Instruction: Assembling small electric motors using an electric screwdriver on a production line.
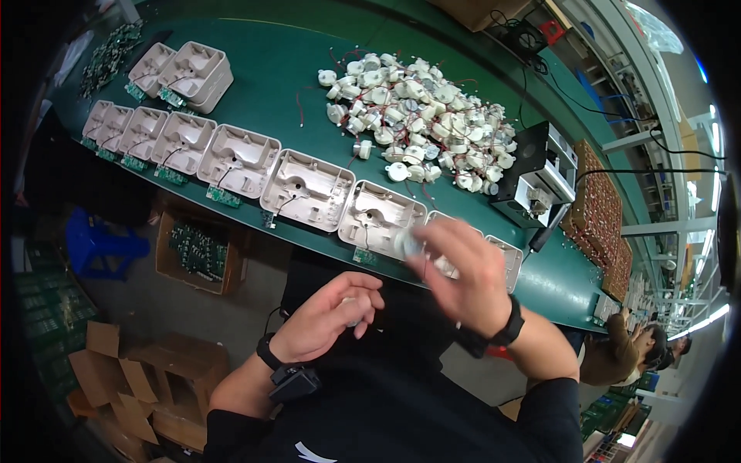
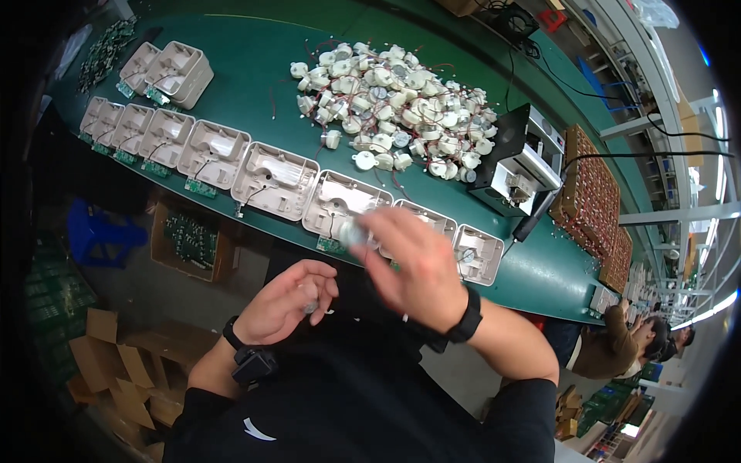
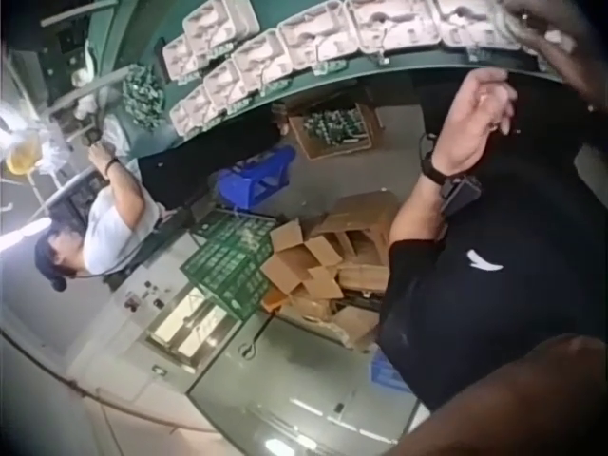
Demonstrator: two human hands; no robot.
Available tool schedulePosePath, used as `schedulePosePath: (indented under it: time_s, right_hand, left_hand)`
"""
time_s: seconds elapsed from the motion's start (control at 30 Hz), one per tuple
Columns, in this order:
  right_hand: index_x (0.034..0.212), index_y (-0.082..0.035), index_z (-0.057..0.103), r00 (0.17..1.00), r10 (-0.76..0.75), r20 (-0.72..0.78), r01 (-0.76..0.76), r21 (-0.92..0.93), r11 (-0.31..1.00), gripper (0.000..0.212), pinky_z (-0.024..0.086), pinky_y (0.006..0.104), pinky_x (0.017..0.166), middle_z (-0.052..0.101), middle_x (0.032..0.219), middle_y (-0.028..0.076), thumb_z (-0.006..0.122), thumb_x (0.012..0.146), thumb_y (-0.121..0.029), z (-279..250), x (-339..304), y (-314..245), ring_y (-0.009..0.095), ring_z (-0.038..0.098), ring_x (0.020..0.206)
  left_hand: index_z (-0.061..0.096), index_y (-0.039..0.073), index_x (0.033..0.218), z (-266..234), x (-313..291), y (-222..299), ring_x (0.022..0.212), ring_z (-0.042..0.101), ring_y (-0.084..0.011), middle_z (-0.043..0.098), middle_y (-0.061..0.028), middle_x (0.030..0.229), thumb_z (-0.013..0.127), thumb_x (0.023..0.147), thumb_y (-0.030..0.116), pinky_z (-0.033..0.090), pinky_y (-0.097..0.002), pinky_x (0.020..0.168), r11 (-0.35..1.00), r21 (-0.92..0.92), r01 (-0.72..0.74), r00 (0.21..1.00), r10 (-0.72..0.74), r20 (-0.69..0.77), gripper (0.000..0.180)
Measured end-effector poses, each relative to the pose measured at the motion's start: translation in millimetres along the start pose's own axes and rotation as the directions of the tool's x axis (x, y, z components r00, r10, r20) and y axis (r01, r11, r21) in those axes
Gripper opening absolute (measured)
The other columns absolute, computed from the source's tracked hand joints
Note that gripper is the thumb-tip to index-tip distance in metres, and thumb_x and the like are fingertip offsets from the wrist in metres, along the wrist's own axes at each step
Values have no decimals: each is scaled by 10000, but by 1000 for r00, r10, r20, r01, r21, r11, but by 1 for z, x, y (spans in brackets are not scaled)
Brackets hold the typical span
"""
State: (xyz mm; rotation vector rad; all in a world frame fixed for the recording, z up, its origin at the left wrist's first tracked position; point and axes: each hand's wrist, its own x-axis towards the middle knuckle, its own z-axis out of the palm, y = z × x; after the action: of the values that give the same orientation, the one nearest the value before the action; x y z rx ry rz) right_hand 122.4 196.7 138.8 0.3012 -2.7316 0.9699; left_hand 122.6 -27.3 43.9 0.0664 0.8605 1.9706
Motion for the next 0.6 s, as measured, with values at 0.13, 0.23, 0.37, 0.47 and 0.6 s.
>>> schedulePosePath:
  time_s: [0.13, 0.23, 0.37, 0.47, 0.6]
  right_hand:
    - [1044, -20, 674, 982, -93, 166, 105, -63, 992, 274, 556, 387, 718, 683, 1007, 138, 764, 786, -39, 26, 20, 32, 329, 674, 834]
    - [1048, -20, 654, 956, -116, 269, 154, -124, 980, 261, 547, 403, 741, 672, 998, 128, 737, 804, -56, 42, 28, 39, 333, 657, 867]
    - [1045, -21, 624, 927, -149, 345, 237, -229, 944, 245, 535, 416, 760, 647, 978, 113, 709, 822, -78, 63, 33, 50, 318, 630, 912]
    - [1038, -24, 612, 919, -159, 360, 272, -289, 918, 238, 530, 415, 760, 630, 969, 105, 694, 823, -84, 68, 33, 50, 304, 617, 931]
    - [1026, -30, 606, 918, -160, 364, 292, -345, 892, 228, 526, 407, 750, 611, 959, 98, 666, 811, -77, 71, 31, 49, 287, 605, 932]
  left_hand:
    - [442, 30, 1356, -7, -13, -5, 797, 628, -131, 645, -121, 1075, 433, 1083, 236, 502, -217, 582, 985, 162, -54, 989, 75, -127, 342]
    - [428, 25, 1344, -10, -27, 8, 765, 636, -141, 640, -129, 1091, 441, 1085, 236, 524, -230, 593, 996, 53, 71, 987, -62, -149, 334]
    - [459, 29, 1292, -21, -37, 26, 689, 608, -115, 647, -126, 1066, 428, 1090, 234, 482, -209, 550, 973, 108, 204, 974, -190, -123, 289]
    - [477, 36, 1249, -31, -40, 26, 622, 560, -85, 652, -100, 1022, 420, 1095, 246, 421, -189, 512, 952, 233, 199, 980, -188, -67, 267]
    - [476, 64, 1208, -34, -39, 37, 636, 527, -69, 642, -124, 996, 409, 1090, 227, 385, -180, 515, 917, 364, 164, 986, -151, -64, 212]
